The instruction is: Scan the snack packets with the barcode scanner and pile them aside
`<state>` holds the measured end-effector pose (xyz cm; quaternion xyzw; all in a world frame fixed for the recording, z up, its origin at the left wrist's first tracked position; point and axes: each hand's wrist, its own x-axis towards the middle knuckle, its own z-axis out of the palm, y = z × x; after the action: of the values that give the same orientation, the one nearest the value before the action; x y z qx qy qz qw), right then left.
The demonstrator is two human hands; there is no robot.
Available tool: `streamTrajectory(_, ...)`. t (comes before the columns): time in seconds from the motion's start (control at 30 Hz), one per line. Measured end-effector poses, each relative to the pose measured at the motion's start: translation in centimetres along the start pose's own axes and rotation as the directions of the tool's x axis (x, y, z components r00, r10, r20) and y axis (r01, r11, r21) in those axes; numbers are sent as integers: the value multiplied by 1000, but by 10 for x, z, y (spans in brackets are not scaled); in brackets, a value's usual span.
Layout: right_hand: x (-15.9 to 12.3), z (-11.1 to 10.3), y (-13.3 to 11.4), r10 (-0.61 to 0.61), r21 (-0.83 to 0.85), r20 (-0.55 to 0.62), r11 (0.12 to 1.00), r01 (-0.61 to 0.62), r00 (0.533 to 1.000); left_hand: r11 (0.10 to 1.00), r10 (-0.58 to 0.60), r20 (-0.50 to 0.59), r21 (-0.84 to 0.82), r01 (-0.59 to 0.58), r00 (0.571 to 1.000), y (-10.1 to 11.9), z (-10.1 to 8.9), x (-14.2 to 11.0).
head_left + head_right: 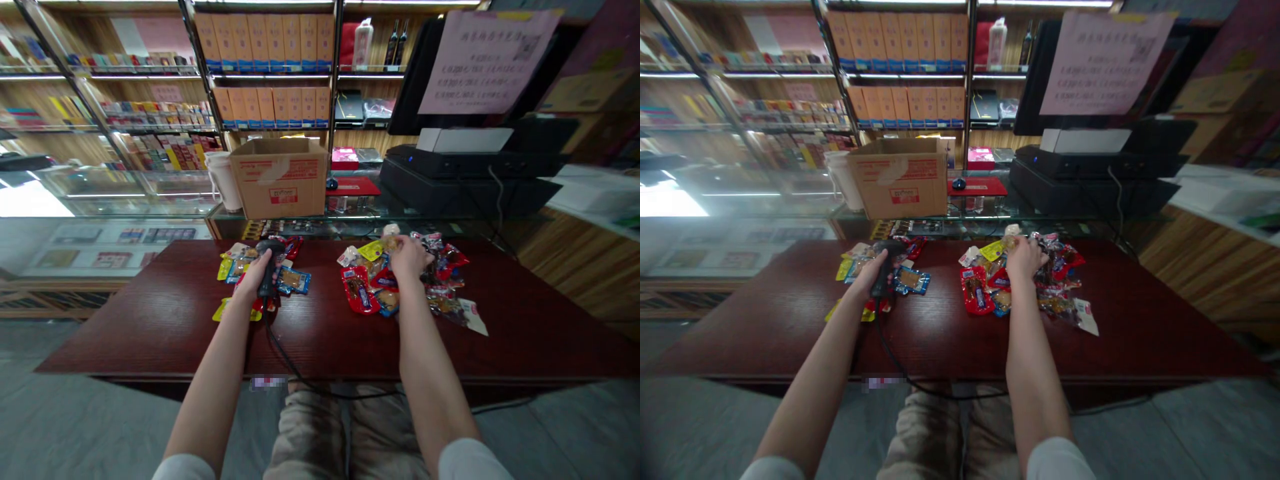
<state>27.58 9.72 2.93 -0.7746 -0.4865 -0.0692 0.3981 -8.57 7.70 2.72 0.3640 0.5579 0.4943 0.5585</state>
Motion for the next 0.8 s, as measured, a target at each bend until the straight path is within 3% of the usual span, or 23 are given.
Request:
streamTrajectory(0.07,1,-1,2,-1,-58,-79,998,-4,997,1000,2,17,-11,-1,1000,-2,2,2)
streamTrajectory(0.17,-4,3,-11,-145,14,-141,989,149,979,998,18,58,-54,-15,998,-5,8,5)
streamTrajectory(0.27,-23,16,-41,-354,216,69,918,333,933,994,45,127,-101,-32,991,-7,18,8)
streamTrajectory(0.33,-44,28,-61,-495,309,288,859,410,820,990,69,160,-132,-47,985,-6,25,9)
streamTrajectory(0.4,-66,40,-76,-576,319,462,817,480,674,982,100,178,-175,-68,979,-4,28,7)
streamTrajectory(0.43,-75,44,-81,-589,301,514,805,512,623,977,113,187,-201,-75,976,-2,28,5)
streamTrajectory(0.47,-82,48,-83,-589,294,541,801,521,600,971,123,199,-226,-76,972,0,26,3)
streamTrajectory(0.63,-94,56,-82,-567,250,577,808,533,588,963,105,240,-265,-39,965,12,4,-10)
streamTrajectory(0.8,-91,60,-79,-515,210,565,845,491,644,969,110,212,-241,-57,971,13,-2,-13)
